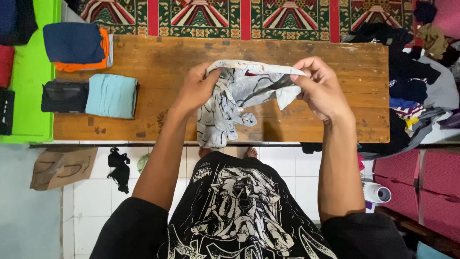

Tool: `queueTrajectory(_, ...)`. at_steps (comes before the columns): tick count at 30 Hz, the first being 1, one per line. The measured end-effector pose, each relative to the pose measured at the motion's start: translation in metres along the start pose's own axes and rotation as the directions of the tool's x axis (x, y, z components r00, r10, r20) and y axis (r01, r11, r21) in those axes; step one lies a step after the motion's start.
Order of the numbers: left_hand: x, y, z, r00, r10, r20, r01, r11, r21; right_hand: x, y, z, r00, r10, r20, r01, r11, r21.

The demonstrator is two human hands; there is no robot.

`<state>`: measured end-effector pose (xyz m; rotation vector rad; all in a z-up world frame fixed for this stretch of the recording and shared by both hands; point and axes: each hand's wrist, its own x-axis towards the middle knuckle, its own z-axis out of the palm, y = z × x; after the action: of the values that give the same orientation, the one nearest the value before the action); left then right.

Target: The recorder folds several shirts and a polo shirt on a wooden table.

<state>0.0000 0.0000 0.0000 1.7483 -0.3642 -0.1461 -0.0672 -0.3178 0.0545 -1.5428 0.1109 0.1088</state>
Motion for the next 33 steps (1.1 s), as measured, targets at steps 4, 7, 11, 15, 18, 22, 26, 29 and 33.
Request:
queueTrajectory(4,0.011,0.011,0.011,0.978,-0.141,0.154,0.187,0.916,-0.354,0.01,-0.003,0.002,0.998,0.046,0.051,-0.059,0.955,0.29)
queueTrajectory(7,0.016,0.04,0.02,0.901,-0.404,0.161,0.424,0.735,-0.53,0.019,0.002,0.002,0.999,0.049,0.017,-0.052,0.931,0.362)
queueTrajectory(11,0.022,0.024,0.028,0.9,-0.404,0.163,0.426,0.738,-0.523,0.03,0.013,-0.006,0.997,0.07,-0.017,-0.054,0.881,0.47)
queueTrajectory(15,0.022,0.035,0.024,0.932,-0.266,0.244,0.355,0.797,-0.488,0.036,0.012,-0.006,0.994,0.104,-0.045,-0.059,0.817,0.574)
queueTrajectory(18,0.03,-0.023,0.026,0.979,-0.065,0.192,0.133,0.92,-0.367,0.039,0.011,-0.008,1.0,-0.002,0.021,-0.009,0.855,0.518)
queueTrajectory(22,0.023,0.021,0.004,0.962,-0.173,0.209,0.191,0.979,-0.071,0.044,0.02,-0.003,0.996,-0.086,0.029,0.078,0.971,0.226)
queueTrajectory(26,0.023,0.035,-0.005,0.954,-0.227,0.194,0.192,0.964,0.183,0.051,0.038,-0.003,0.971,-0.222,-0.089,0.18,0.923,-0.339)
queueTrajectory(29,0.022,0.036,-0.01,0.987,-0.152,0.043,0.122,0.91,0.397,0.058,0.042,-0.002,0.937,-0.349,0.026,0.332,0.864,-0.378)
queueTrajectory(33,0.025,0.017,-0.015,0.968,0.248,-0.032,-0.154,0.693,0.704,0.07,0.056,0.001,0.986,-0.136,0.095,0.152,0.972,-0.182)
